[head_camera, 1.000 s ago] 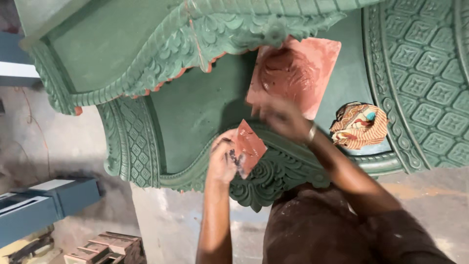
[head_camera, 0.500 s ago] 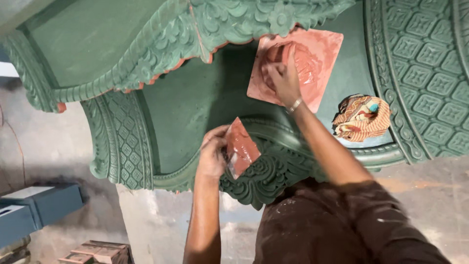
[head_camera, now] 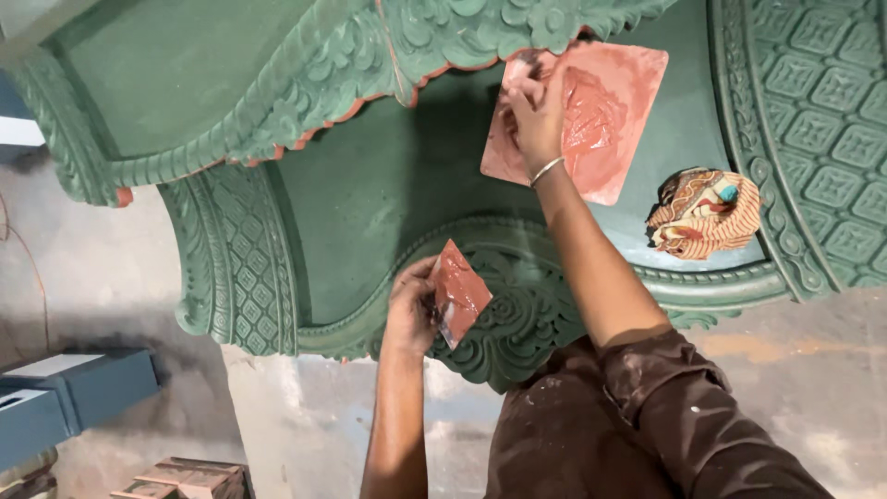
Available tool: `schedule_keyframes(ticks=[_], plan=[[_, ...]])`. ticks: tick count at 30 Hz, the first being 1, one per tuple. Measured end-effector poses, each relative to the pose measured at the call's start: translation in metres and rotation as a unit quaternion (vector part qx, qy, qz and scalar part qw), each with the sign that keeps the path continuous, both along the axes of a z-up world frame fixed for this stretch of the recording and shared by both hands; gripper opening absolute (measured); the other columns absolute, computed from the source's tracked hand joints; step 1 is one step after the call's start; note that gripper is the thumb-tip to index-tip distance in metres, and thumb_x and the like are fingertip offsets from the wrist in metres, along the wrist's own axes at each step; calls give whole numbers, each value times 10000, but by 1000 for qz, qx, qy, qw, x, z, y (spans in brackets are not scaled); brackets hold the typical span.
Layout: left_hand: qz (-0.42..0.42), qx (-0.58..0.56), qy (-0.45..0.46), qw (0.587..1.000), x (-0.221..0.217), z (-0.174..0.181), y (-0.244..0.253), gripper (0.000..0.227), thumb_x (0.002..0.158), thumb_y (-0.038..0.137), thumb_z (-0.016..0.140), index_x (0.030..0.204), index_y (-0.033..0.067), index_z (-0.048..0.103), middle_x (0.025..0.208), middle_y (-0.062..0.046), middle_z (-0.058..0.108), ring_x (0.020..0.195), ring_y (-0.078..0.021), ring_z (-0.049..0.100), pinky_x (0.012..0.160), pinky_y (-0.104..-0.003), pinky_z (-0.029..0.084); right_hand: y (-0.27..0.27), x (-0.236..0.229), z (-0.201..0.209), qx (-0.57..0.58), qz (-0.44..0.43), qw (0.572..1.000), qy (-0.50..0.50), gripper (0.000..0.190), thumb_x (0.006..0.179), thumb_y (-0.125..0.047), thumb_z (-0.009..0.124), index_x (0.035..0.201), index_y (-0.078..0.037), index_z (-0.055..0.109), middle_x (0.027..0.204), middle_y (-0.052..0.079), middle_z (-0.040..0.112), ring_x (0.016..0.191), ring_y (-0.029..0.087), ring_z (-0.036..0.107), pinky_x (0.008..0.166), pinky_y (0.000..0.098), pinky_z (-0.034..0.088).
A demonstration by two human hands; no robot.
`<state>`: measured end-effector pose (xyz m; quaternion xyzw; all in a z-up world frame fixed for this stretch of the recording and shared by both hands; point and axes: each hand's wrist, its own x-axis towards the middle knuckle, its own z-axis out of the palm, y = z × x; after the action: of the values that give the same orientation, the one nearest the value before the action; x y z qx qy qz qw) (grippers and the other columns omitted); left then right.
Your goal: The person applies reddish-brown paint to the carved edges of a green wooden furniture piece using a small brush and a paint palette. The person repeatedly dips the brush into the paint and carefully coats the detailed carvings along the frame.
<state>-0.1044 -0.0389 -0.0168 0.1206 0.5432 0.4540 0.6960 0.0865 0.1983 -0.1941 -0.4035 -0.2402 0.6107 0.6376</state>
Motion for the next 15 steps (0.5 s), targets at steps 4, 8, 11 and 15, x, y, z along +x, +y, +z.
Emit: schedule_keyframes(ticks=[4,8,11,15], plan=[[-24,76,-37,996,1,-9,-3,510,847,82,500,1274,-145,663,956,-101,723,675,-105,612,576,-223,466,-24,13,33,72,26,990,-120,898,1028,31,582,1675,-152,-13,1118,67,669,866,123,638,710,258,555],[-47,76,-51,995,11,-2,9,484,826,73,497,1231,-139,657,958,-89,722,742,-105,643,663,-224,499,-94,39,103,130,132,851,-491,468,1071,-46,637,1494,-148,465,1035,101,676,872,239,676,767,356,551],[-80,85,-59,991,24,8,19,470,823,61,499,1217,-136,663,976,-96,727,774,-112,652,700,-240,517,-145,78,167,392,195,707,-556,764,825,13,636,1532,-218,464,1221,93,687,963,300,679,809,379,567],[-152,117,-92,977,41,20,32,472,799,30,495,1222,-115,646,1050,-80,739,874,-104,683,785,-241,545,-157,130,244,436,279,515,-683,780,753,-113,656,1490,-302,488,1254,42,640,889,261,695,753,395,556]])
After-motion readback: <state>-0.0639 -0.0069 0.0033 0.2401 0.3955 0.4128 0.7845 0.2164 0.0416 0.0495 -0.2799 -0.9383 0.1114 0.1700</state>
